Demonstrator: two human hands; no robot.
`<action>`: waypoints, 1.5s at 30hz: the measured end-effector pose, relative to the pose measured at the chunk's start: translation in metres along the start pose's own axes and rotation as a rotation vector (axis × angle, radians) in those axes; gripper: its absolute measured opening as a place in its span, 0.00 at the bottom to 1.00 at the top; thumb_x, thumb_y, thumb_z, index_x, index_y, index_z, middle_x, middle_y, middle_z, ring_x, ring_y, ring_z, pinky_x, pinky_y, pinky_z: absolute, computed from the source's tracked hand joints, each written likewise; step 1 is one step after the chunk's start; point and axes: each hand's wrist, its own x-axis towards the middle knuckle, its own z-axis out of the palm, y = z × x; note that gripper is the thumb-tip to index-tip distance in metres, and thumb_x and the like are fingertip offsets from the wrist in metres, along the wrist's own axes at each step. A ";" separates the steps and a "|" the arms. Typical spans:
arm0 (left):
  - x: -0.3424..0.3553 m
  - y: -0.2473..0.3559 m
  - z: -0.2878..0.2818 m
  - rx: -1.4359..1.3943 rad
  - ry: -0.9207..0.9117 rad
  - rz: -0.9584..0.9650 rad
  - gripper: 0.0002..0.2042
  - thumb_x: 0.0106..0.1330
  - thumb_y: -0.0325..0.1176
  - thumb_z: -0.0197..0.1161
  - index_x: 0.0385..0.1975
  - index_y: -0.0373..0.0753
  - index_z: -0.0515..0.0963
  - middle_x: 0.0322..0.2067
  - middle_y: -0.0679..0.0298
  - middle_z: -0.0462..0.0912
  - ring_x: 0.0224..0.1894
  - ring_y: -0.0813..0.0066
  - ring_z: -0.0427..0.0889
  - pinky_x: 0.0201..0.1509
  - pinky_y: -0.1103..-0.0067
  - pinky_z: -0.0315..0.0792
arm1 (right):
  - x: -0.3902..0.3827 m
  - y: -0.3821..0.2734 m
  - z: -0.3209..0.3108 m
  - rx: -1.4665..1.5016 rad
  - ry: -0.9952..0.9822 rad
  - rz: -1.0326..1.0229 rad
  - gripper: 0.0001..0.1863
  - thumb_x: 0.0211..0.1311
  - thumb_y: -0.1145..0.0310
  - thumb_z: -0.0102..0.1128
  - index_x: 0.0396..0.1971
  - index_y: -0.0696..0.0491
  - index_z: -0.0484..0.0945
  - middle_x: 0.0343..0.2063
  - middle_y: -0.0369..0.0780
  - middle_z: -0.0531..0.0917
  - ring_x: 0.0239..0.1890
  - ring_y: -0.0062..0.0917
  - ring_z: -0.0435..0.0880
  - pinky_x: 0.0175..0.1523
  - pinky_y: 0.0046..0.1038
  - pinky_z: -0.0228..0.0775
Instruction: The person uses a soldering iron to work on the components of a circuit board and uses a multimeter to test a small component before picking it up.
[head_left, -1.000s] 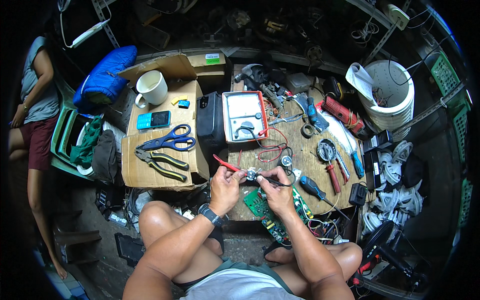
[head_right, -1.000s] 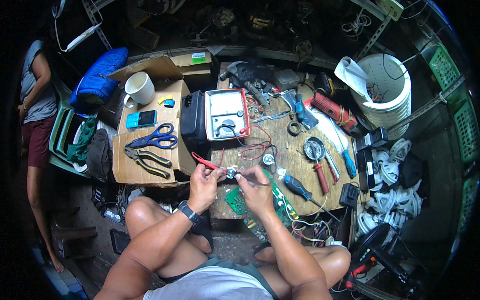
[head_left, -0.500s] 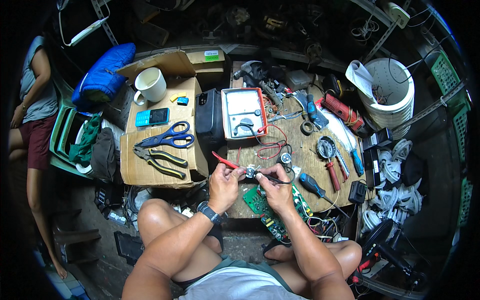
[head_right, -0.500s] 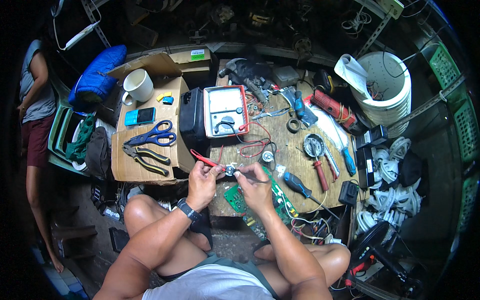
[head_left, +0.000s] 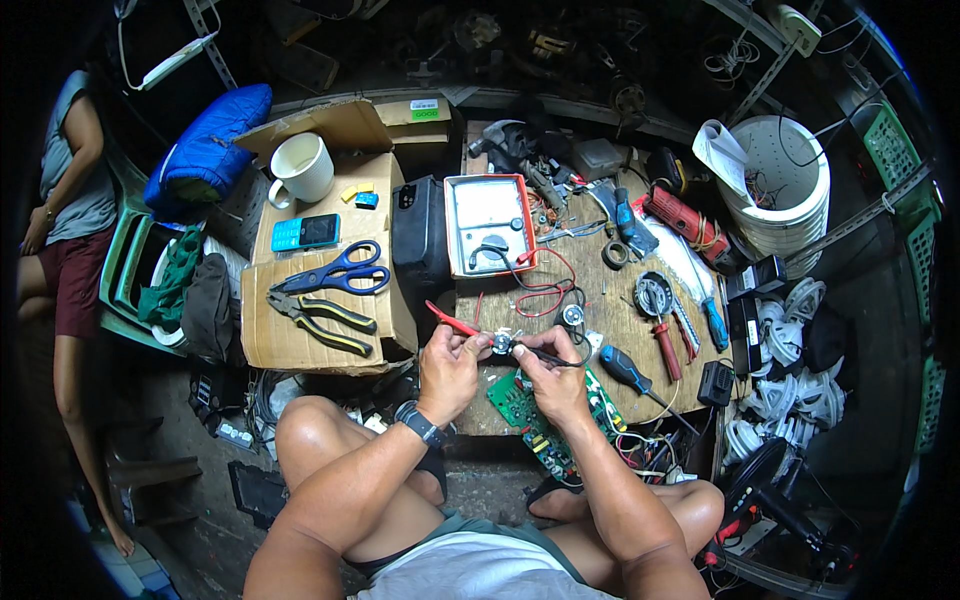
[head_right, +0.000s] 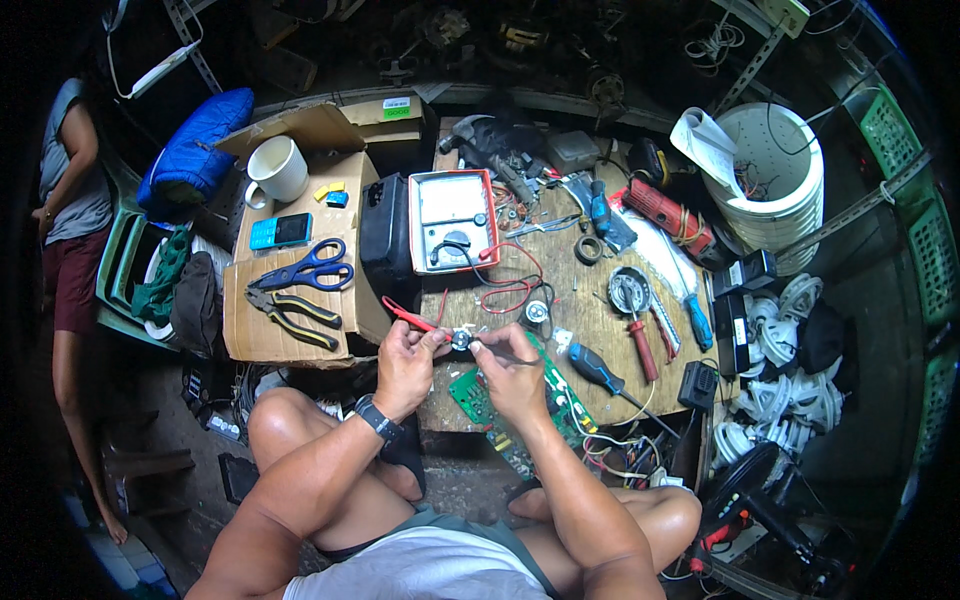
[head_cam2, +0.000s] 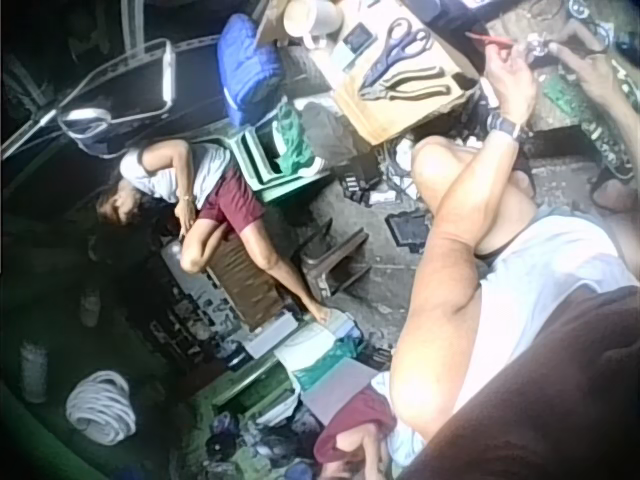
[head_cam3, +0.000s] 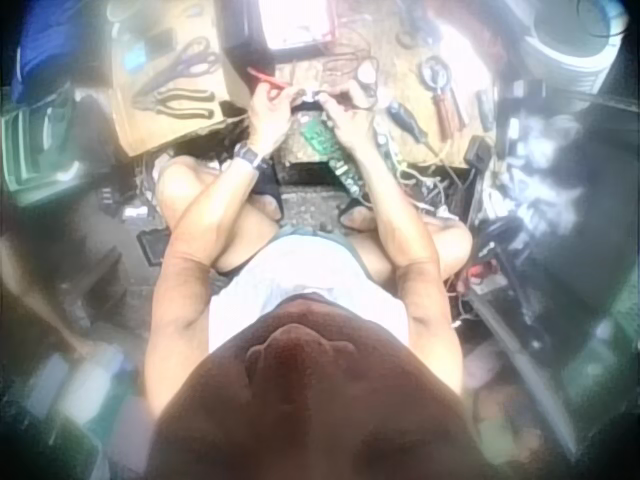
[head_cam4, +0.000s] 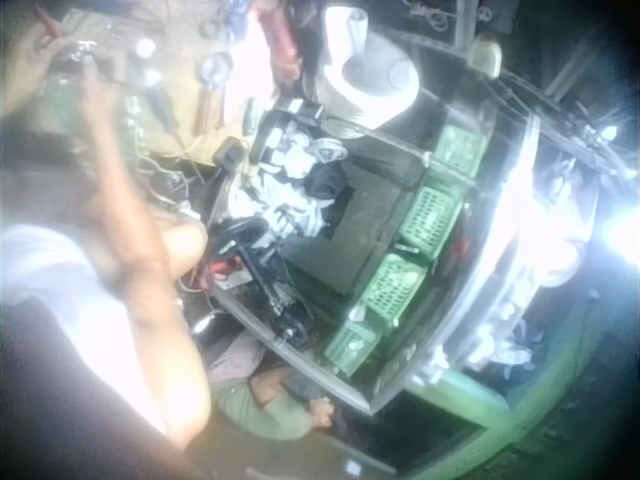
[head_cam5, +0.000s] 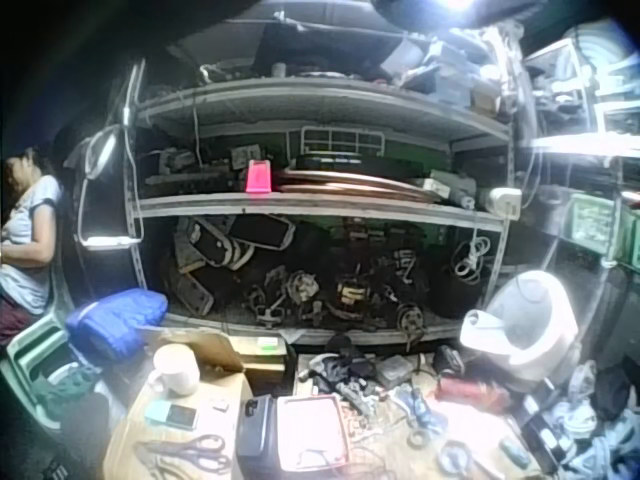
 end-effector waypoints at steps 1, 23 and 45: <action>0.000 0.000 0.000 0.003 -0.001 -0.001 0.10 0.77 0.29 0.63 0.47 0.30 0.71 0.43 0.52 0.87 0.47 0.67 0.90 0.51 0.74 0.88 | 0.000 0.000 0.000 -0.007 0.000 0.000 0.08 0.71 0.76 0.67 0.42 0.59 0.76 0.44 0.42 0.88 0.46 0.20 0.87 0.51 0.24 0.83; 0.000 0.001 0.000 0.000 -0.001 -0.005 0.10 0.77 0.28 0.63 0.46 0.30 0.71 0.43 0.52 0.87 0.47 0.67 0.90 0.51 0.74 0.88 | 0.000 0.003 0.000 0.015 -0.004 -0.020 0.08 0.71 0.75 0.67 0.42 0.59 0.76 0.43 0.42 0.88 0.46 0.20 0.88 0.50 0.25 0.83; 0.000 0.002 0.001 0.013 0.007 0.002 0.09 0.77 0.28 0.63 0.46 0.31 0.71 0.42 0.52 0.88 0.44 0.70 0.90 0.49 0.75 0.87 | 0.001 0.002 0.000 0.005 -0.008 -0.021 0.09 0.71 0.74 0.68 0.42 0.59 0.76 0.42 0.41 0.88 0.44 0.19 0.86 0.48 0.23 0.81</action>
